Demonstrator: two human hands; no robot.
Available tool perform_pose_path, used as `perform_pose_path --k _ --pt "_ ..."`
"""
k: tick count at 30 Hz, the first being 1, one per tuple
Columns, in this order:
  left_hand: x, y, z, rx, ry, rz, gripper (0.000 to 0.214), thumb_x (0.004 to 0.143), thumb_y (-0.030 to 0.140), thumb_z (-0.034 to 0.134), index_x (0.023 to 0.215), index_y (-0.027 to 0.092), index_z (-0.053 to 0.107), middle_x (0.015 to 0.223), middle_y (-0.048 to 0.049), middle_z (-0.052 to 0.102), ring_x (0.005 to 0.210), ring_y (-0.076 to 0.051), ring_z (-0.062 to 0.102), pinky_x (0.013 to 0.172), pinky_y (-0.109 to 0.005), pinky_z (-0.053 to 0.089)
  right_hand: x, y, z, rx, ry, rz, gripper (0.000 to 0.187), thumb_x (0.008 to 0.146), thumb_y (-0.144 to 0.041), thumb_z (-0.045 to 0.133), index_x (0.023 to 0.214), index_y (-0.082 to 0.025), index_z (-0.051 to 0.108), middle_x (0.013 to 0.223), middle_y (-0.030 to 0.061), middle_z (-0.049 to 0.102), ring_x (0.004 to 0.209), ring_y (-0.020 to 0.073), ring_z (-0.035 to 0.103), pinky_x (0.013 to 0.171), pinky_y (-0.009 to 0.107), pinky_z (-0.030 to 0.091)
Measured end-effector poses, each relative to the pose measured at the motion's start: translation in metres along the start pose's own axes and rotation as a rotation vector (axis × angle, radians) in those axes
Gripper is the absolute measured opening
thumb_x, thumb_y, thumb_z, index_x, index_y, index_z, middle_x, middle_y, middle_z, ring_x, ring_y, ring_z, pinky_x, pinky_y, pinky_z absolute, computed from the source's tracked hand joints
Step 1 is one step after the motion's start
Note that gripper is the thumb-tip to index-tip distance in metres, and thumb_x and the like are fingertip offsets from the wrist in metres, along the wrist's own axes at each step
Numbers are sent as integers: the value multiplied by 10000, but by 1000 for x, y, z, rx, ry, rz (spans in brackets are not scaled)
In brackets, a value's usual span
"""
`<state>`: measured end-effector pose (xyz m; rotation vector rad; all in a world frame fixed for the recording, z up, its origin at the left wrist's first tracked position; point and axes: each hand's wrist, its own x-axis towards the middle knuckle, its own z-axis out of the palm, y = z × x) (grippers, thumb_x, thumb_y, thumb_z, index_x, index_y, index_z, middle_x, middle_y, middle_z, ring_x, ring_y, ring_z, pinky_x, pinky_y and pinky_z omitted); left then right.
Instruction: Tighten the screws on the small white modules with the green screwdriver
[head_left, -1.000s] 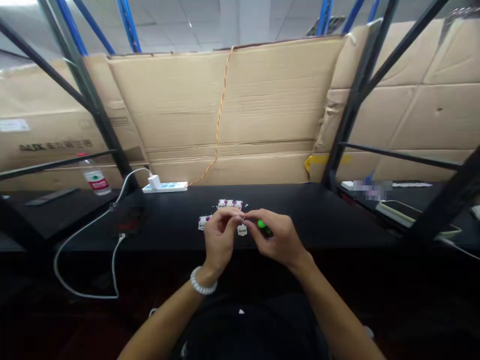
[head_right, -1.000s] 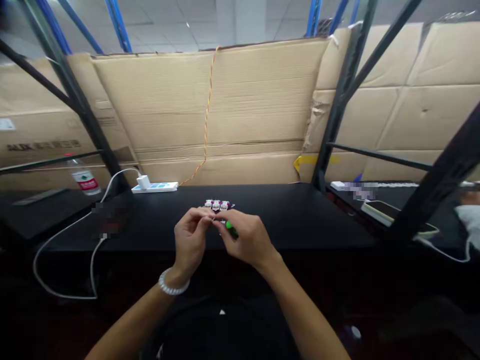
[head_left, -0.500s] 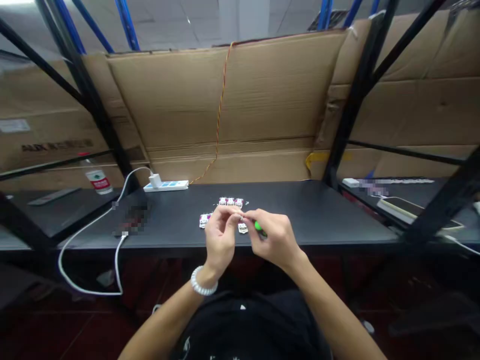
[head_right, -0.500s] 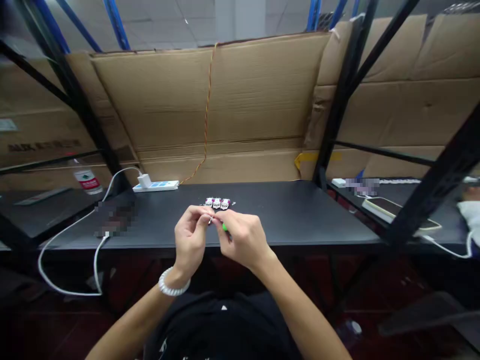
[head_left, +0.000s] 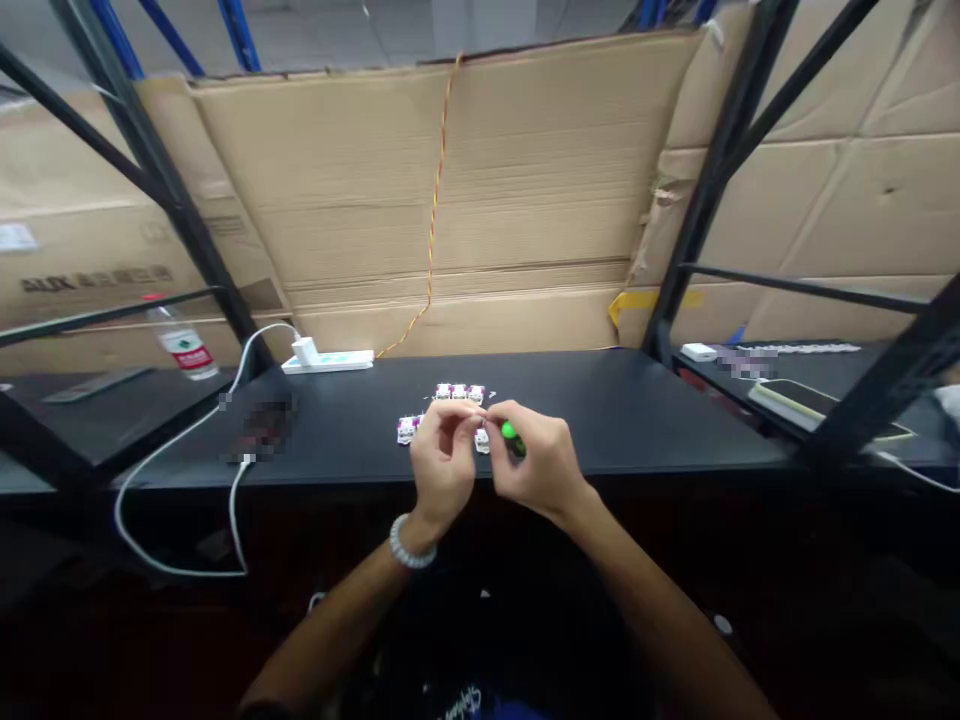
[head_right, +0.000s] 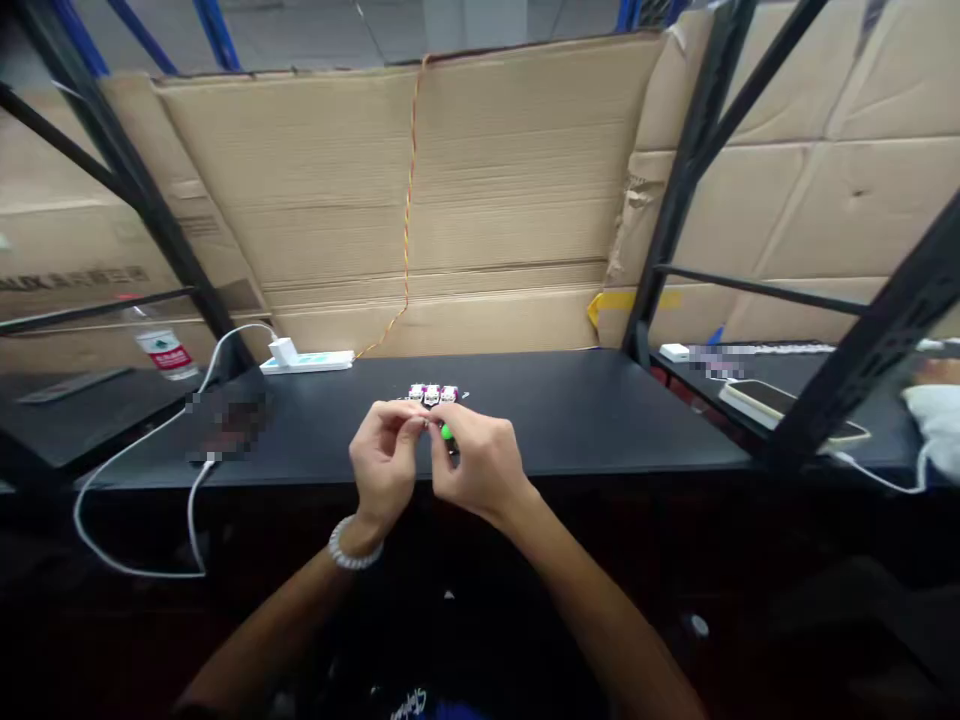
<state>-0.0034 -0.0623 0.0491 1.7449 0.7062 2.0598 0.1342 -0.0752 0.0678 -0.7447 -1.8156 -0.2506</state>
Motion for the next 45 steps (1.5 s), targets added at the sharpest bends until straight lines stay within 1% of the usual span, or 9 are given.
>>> perform_pose_path --k 6,12,19,26,32,37,40,42,45 --pt "-1 -4 -1 16 -12 21 137 1052 280 662 945 195 664 926 -37 735 888 -160 734 840 -282 611 0 4 -1 50 -9 31 75 986 -174 601 938 -216 641 802 26 762 622 147 682 606 262 487" --pt "3 -4 -1 -54 -22 33 182 1051 334 671 942 196 624 914 -34 695 879 -162 706 826 -288 601 2 13 -1 88 -17 4 60 1014 -229 653 993 -212 707 849 40 804 685 160 737 670 259 543" --pt "11 -5 -4 -159 -131 -92 243 991 399 757 900 196 659 933 -58 717 911 -186 706 805 -297 601 5 27 -6 79 4 -39 86 1024 -247 690 955 -213 729 862 44 819 714 169 760 677 254 554" --pt "14 -23 -8 -49 -116 -96 174 1024 351 703 947 195 692 913 -45 745 821 -162 720 762 -277 602 4 29 -3 43 -135 40 99 1025 -260 671 963 -213 732 878 41 820 715 173 748 681 267 520" --pt "25 -52 -25 119 -371 -162 117 977 313 714 944 208 754 897 -45 786 815 -198 751 791 -322 615 6 32 -7 23 -166 102 82 998 -226 633 969 -223 710 865 32 801 714 183 736 679 278 506" --pt "35 -60 -36 282 -639 -194 127 940 290 730 873 215 809 910 -46 834 878 -231 774 896 -358 607 9 36 -18 65 -107 139 77 958 -195 603 1005 -233 651 796 8 718 651 172 668 667 286 497" --pt "36 -62 -38 325 -751 -226 115 932 247 732 876 213 826 917 -50 846 883 -229 785 886 -344 604 10 38 -29 202 -133 208 208 886 -153 572 1068 -247 533 783 -28 617 605 152 569 622 285 472" --pt "35 -65 -38 340 -805 -234 105 926 214 737 878 211 831 923 -52 849 883 -223 790 870 -330 602 10 41 -36 325 -153 230 303 848 -135 536 1113 -262 461 861 -22 598 662 156 565 617 285 477" --pt "34 -68 -38 338 -832 -233 117 931 187 726 870 199 825 914 -54 847 873 -213 791 861 -314 600 10 46 -45 427 -94 229 387 818 -123 515 1163 -274 425 942 -11 579 733 161 569 649 301 500"
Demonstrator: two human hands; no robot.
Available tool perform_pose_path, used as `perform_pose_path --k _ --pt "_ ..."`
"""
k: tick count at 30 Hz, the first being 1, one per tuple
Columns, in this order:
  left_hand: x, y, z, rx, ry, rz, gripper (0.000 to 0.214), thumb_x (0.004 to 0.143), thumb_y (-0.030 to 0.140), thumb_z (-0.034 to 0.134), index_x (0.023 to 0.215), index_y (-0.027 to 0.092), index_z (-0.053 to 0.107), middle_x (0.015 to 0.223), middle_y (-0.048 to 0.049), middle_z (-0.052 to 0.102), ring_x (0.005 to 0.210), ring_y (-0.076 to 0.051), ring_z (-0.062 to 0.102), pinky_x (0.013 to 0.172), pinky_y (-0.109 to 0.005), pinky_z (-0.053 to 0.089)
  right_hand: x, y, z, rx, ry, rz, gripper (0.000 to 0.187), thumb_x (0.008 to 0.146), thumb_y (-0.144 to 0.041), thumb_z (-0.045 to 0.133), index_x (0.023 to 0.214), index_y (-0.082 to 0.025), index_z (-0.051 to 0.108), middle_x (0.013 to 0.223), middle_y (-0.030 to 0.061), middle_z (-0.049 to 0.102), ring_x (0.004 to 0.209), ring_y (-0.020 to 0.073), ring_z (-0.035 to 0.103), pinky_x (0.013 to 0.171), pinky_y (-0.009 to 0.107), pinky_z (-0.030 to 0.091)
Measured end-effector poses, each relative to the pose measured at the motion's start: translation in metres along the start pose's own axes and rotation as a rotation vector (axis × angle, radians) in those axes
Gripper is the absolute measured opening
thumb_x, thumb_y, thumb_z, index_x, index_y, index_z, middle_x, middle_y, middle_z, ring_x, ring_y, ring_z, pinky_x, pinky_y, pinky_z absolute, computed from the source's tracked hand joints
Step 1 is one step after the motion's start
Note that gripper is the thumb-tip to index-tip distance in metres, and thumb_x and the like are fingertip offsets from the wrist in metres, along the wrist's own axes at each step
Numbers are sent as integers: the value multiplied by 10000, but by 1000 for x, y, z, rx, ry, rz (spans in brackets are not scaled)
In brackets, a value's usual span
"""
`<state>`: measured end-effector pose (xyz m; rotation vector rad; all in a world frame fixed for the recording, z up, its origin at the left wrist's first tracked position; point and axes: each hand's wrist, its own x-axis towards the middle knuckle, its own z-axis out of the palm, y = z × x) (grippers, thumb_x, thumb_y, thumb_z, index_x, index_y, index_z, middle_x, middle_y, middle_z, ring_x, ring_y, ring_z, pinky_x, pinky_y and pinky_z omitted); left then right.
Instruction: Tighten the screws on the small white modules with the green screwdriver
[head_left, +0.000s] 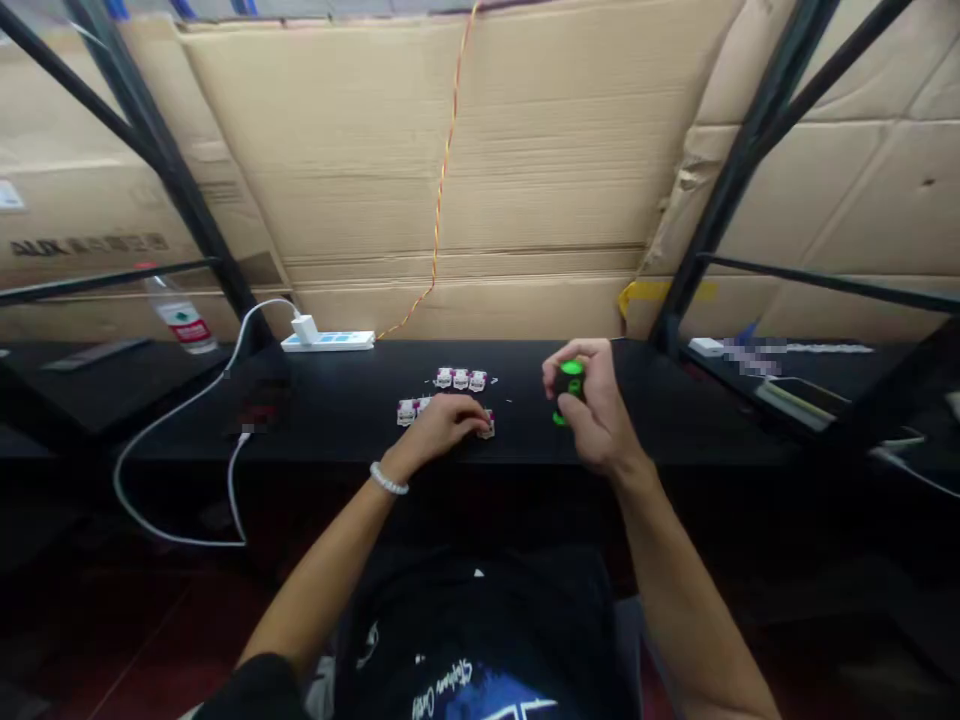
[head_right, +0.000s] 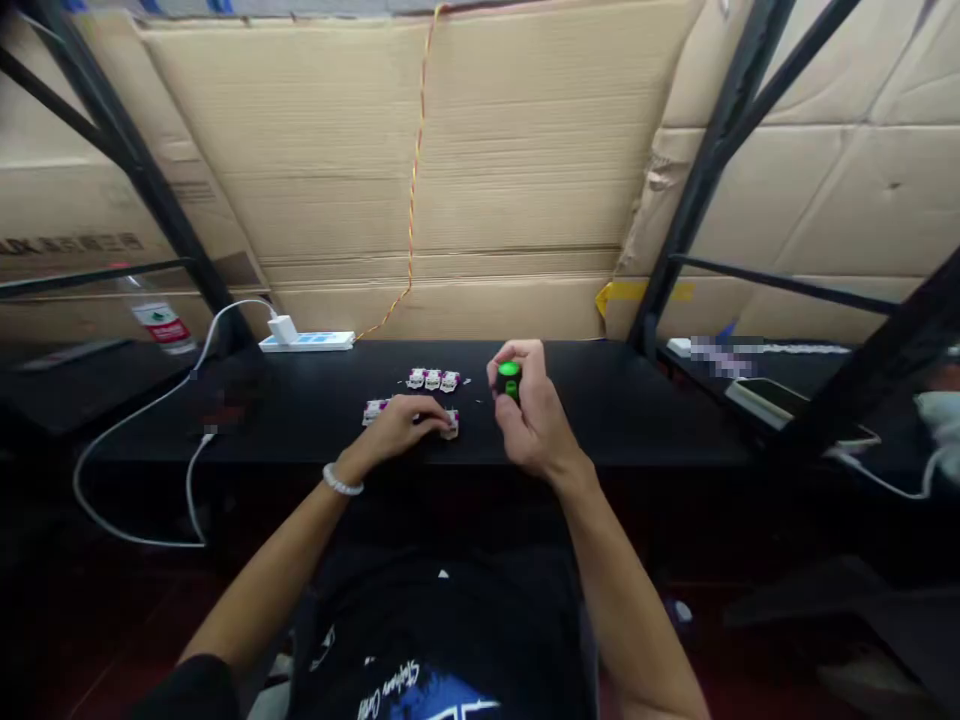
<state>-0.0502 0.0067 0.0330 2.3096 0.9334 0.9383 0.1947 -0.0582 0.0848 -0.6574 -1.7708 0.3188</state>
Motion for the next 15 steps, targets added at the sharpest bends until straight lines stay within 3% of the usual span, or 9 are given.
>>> perform_pose_path --k 7,15 --pt "0 -4 1 26 -13 -4 150 953 213 696 869 209 821 895 -37 844 866 -207 787 872 -310 594 1 1 -14 20 76 -38 406 806 -104 524 1167 -270 435 942 -2 571 775 173 571 708 349 500" --pt "0 -5 2 84 -25 -52 128 919 197 750 839 220 846 890 -31 849 862 -215 784 861 -306 577 1 2 -14 0 63 -19 421 788 -119 538 1162 -282 436 932 -10 586 756 170 570 677 338 505"
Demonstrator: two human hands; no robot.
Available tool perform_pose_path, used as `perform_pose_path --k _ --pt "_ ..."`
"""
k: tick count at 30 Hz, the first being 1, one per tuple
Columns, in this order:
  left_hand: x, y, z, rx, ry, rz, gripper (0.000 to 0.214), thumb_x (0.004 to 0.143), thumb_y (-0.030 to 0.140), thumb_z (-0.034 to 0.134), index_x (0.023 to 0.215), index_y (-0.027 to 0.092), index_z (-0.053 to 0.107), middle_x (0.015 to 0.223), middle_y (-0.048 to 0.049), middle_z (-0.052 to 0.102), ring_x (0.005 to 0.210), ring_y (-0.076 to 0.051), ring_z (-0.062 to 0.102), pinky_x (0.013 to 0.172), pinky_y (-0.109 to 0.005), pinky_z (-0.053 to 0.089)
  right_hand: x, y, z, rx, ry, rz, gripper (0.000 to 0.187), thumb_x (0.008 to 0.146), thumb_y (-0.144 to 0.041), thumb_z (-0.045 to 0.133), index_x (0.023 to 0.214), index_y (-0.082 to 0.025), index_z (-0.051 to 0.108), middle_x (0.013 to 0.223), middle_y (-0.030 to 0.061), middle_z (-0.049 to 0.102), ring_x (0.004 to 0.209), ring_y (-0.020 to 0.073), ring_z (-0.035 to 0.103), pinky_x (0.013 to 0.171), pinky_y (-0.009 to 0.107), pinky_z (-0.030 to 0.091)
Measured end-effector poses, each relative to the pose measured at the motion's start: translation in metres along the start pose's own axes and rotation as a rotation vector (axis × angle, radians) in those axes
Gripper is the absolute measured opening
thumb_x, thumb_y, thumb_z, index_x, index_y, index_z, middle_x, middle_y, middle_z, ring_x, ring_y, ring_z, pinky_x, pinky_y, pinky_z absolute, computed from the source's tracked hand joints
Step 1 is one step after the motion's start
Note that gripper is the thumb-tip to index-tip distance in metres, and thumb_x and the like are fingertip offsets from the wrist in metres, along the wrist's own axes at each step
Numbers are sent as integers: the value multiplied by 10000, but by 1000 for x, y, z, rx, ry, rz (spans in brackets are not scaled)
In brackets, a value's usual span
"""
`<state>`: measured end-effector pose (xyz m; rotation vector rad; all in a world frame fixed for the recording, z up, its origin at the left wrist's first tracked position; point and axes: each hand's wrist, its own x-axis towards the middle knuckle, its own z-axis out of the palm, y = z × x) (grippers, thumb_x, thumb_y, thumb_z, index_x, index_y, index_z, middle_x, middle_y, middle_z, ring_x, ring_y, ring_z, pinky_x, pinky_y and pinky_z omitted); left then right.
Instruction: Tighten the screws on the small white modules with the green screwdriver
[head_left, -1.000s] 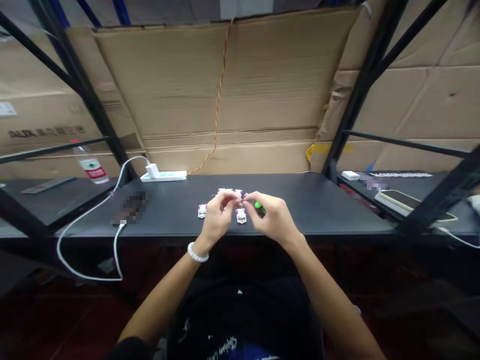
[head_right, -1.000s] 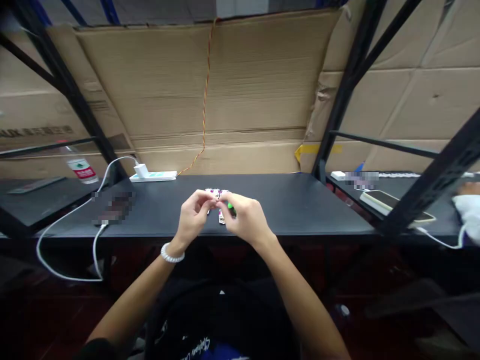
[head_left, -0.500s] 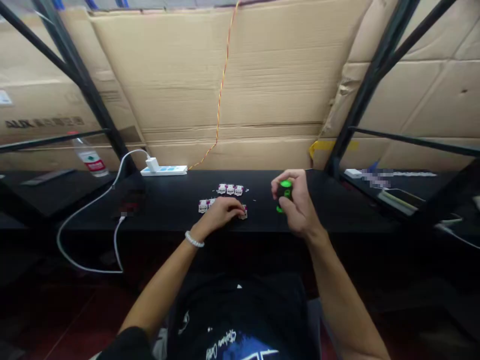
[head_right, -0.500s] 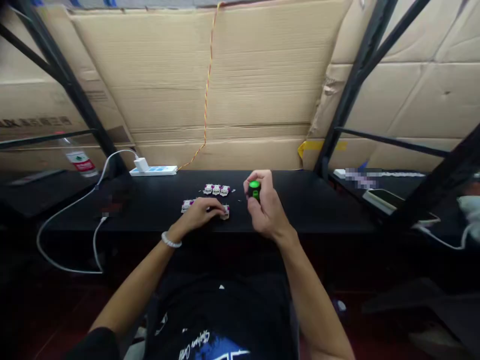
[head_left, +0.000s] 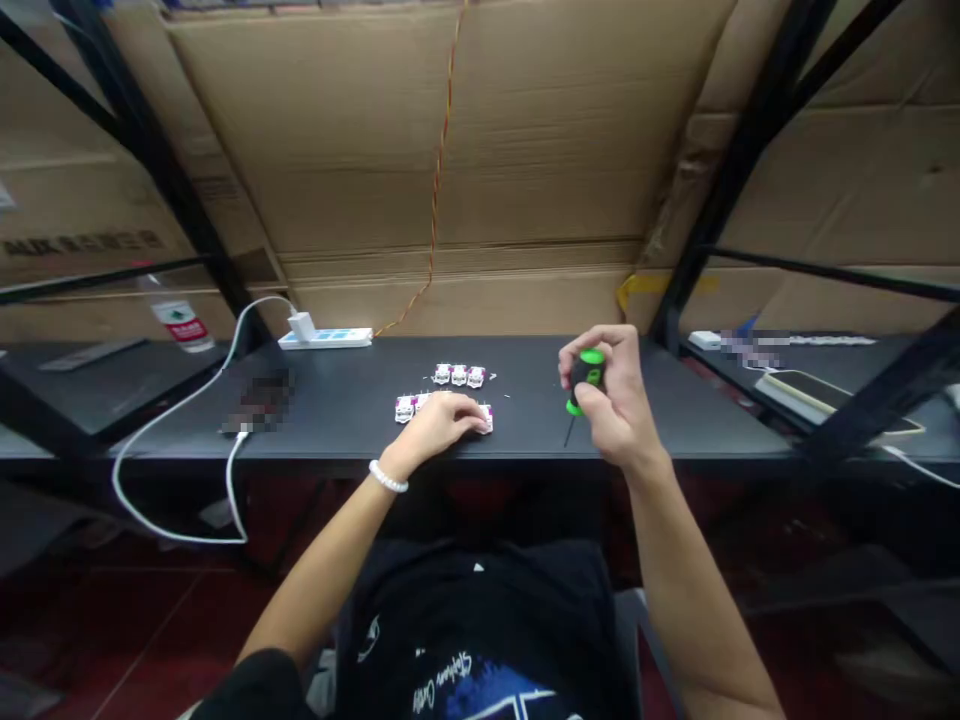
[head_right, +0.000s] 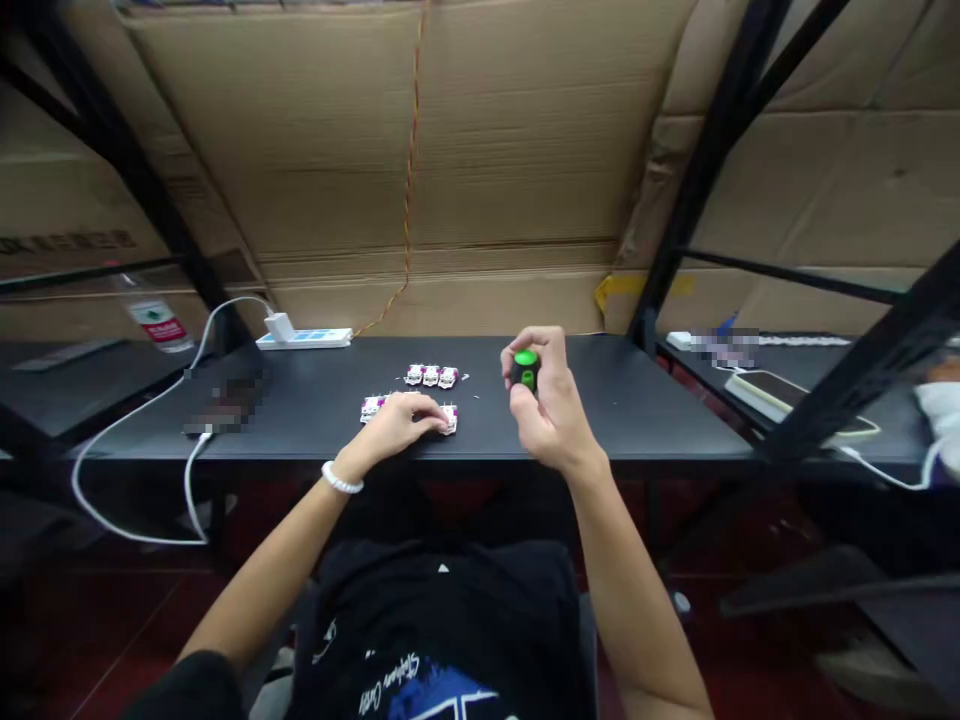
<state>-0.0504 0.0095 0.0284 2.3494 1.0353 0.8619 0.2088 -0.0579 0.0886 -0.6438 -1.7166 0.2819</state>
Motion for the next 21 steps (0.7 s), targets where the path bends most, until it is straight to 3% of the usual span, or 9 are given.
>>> perform_pose_path --k 11,21 --pt "1 -3 1 3 89 11 150 950 189 695 885 206 829 950 -54 852 904 -223 787 900 -327 592 0 -1 -3 1 12 -6 405 796 -118 540 1155 -278 444 932 -7 583 756 173 569 678 348 499" --pt "-1 -3 -1 22 62 -42 161 934 211 677 892 220 832 953 -44 853 910 -238 787 914 -346 601 0 -1 -6 0 8 2 408 809 -98 530 1166 -275 442 938 -7 572 761 168 569 686 351 490"
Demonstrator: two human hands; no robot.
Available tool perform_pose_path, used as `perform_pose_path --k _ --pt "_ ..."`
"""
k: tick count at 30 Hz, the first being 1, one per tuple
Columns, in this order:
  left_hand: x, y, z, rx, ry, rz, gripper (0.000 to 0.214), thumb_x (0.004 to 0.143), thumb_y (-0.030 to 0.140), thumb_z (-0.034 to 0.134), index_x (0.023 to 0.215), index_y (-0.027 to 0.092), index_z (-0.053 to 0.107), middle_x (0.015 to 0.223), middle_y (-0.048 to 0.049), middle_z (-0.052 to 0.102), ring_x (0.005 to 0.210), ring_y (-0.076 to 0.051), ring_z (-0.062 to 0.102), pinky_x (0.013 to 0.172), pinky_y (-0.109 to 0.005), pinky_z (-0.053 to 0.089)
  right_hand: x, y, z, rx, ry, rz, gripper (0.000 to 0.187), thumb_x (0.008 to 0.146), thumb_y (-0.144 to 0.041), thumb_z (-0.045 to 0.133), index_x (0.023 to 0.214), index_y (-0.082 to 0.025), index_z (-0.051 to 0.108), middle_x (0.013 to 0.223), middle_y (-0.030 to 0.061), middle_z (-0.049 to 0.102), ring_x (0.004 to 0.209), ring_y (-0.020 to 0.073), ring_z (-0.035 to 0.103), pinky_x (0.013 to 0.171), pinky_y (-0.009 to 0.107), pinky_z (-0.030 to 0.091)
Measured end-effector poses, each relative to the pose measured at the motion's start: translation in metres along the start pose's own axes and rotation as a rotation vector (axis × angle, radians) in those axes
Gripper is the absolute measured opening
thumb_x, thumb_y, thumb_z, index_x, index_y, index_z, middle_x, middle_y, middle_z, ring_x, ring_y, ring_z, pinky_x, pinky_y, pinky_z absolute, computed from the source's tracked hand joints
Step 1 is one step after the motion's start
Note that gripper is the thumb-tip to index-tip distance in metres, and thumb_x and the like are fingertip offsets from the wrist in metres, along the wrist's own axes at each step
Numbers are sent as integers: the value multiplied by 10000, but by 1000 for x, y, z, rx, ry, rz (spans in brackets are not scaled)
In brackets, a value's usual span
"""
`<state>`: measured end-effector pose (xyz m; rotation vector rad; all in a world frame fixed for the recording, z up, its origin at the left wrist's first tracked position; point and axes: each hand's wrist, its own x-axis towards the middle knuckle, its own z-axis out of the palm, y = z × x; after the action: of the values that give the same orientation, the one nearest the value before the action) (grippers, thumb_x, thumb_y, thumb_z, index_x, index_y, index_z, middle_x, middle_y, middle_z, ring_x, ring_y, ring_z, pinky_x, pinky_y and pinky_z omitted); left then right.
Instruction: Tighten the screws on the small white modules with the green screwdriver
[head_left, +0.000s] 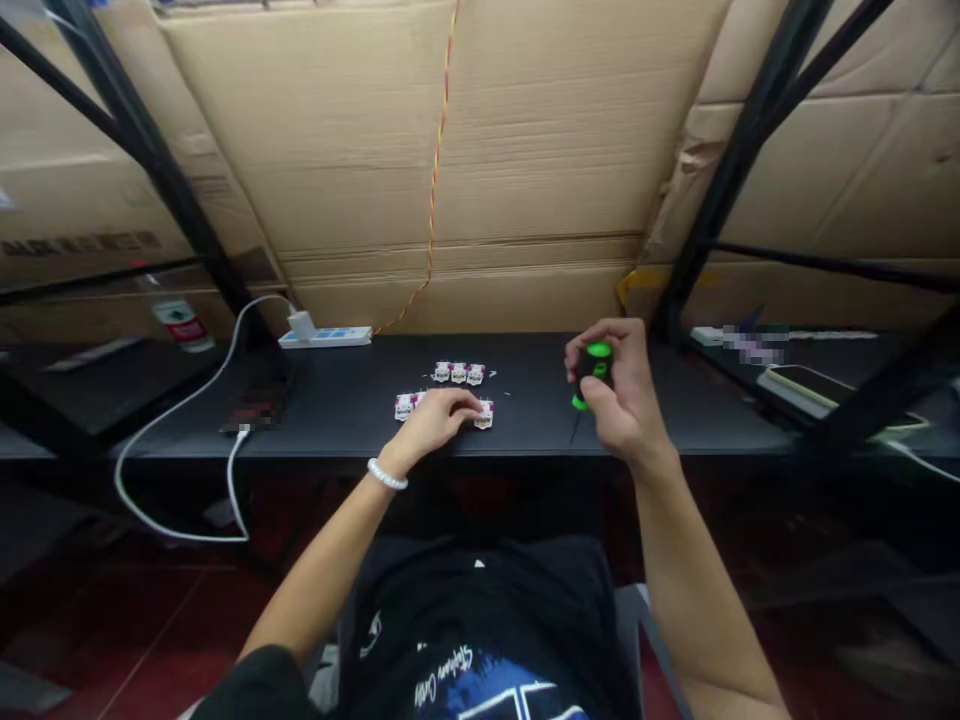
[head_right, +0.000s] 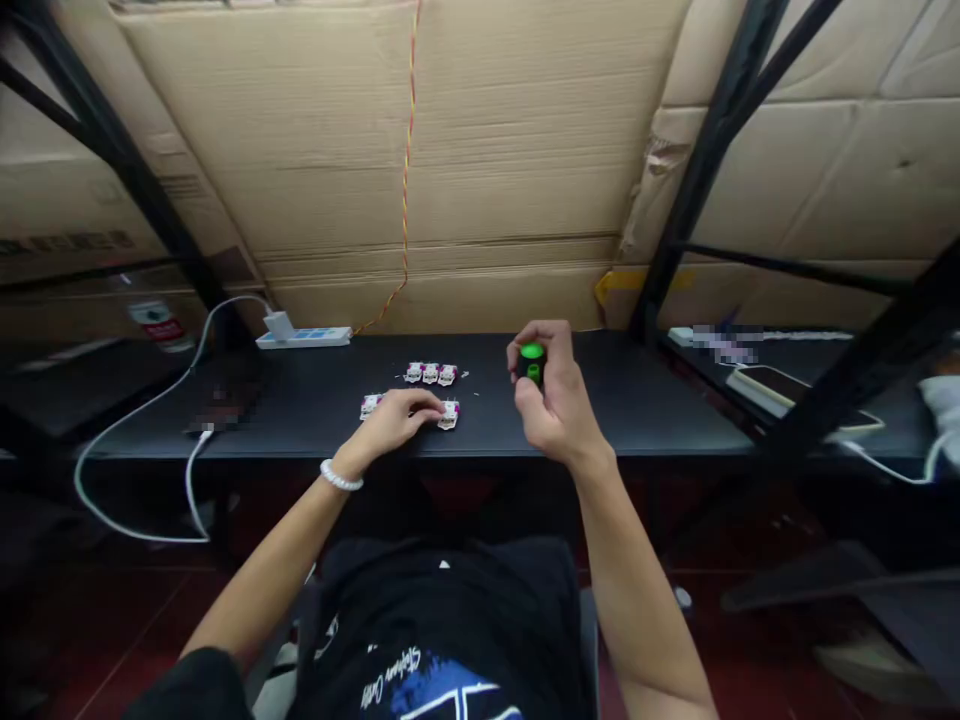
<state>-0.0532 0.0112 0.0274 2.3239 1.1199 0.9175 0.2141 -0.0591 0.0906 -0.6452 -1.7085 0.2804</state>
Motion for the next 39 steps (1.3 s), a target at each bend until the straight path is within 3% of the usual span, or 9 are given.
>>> perform_pose_path --k 18,25,39 --pt "0 -1 2 40 -2 29 158 968 199 647 892 202 785 969 -59 816 924 -228 758 922 -342 589 0 -2 0 -22 -13 6 419 813 -88 545 1170 -281 437 933 -17 563 735 151 558 647 320 482" --pt "1 -1 2 59 -34 -34 143 970 216 665 918 179 793 999 -69 802 935 -218 738 948 -355 583 1 -2 0 -16 -19 -7 437 802 -86 561 1172 -283 439 928 -14 559 731 160 549 650 333 473" --pt "0 -3 1 99 -61 54 159 960 152 666 885 191 801 991 -57 784 960 -213 733 945 -340 588 1 -3 0 -24 -36 11 439 805 -90 553 1177 -290 434 921 -24 549 728 159 538 633 321 461"
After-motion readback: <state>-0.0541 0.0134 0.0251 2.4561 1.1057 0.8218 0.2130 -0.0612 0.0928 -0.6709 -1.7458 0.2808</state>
